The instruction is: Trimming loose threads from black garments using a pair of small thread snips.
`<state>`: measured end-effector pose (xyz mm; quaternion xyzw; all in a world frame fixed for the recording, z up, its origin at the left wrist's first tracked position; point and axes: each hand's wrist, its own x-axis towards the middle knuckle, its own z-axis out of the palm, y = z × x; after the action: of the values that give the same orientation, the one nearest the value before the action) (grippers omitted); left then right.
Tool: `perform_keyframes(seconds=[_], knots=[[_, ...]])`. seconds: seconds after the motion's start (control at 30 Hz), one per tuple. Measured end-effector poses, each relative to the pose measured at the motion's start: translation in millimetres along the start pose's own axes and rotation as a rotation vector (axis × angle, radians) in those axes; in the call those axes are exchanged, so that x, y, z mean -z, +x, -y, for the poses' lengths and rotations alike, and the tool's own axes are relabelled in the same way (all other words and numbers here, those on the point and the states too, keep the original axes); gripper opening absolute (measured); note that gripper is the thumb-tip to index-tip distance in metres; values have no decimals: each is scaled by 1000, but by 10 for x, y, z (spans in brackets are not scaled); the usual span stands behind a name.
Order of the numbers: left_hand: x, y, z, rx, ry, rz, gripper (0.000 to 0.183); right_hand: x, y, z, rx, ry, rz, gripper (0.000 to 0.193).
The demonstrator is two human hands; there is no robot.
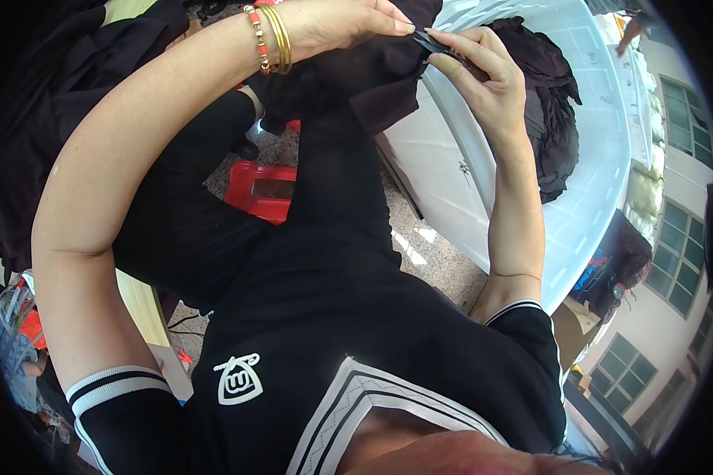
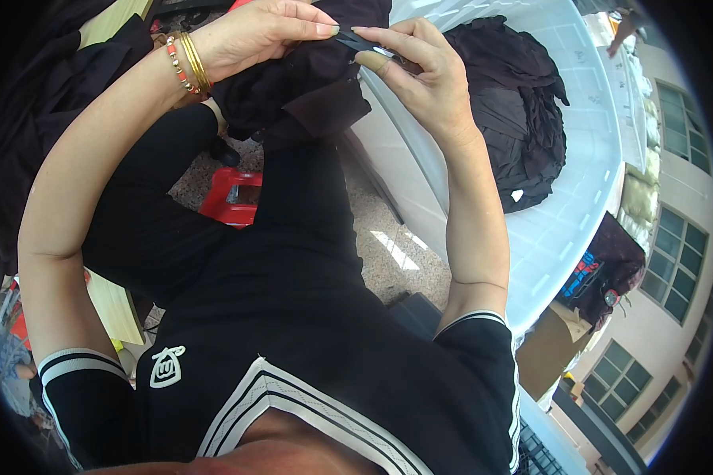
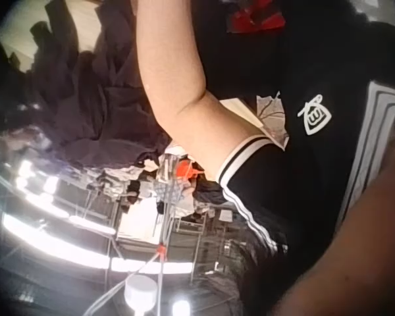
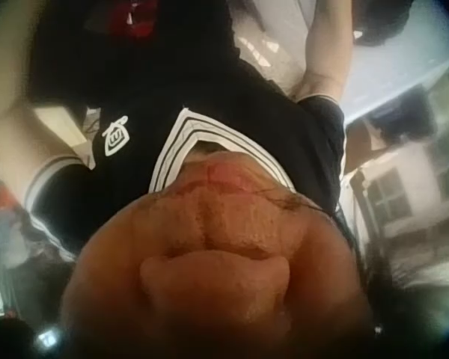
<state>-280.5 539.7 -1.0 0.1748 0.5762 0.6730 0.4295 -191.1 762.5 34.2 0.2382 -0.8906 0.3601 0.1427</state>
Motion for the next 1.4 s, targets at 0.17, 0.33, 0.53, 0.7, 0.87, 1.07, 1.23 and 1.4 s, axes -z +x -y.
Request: perform_keyframes(seconds=[0.17,0.33,0.53,0.7,0.87,1.07,1.23,1.4], knots=[[-4,-12,12,-92,-35,55,21,5,5,-6,3,40,3,32],[-8,-1,20,-58,-51,50,20,3,6,2,15,76,-7,29],[27,48,96,-97,-163,118,20,-72,9,91,-336,408,-79,22],[-39,76,65,-255,162,78,19,-24,-26,64,-542,393,86,20],[-4,62,137,-372,613,-63,23,134,-50,-49,-618,850,-40,13],[-401,-137,106,-381,845,-203,30,90,-81,-41,-584,867,-63,12],[-413,-153,189,-406,903,-269,26,134,-48,80,-564,938,-88,13],[-243,-88,238,-379,960,-276,29,169,-40,46,-558,915,-182,11]])
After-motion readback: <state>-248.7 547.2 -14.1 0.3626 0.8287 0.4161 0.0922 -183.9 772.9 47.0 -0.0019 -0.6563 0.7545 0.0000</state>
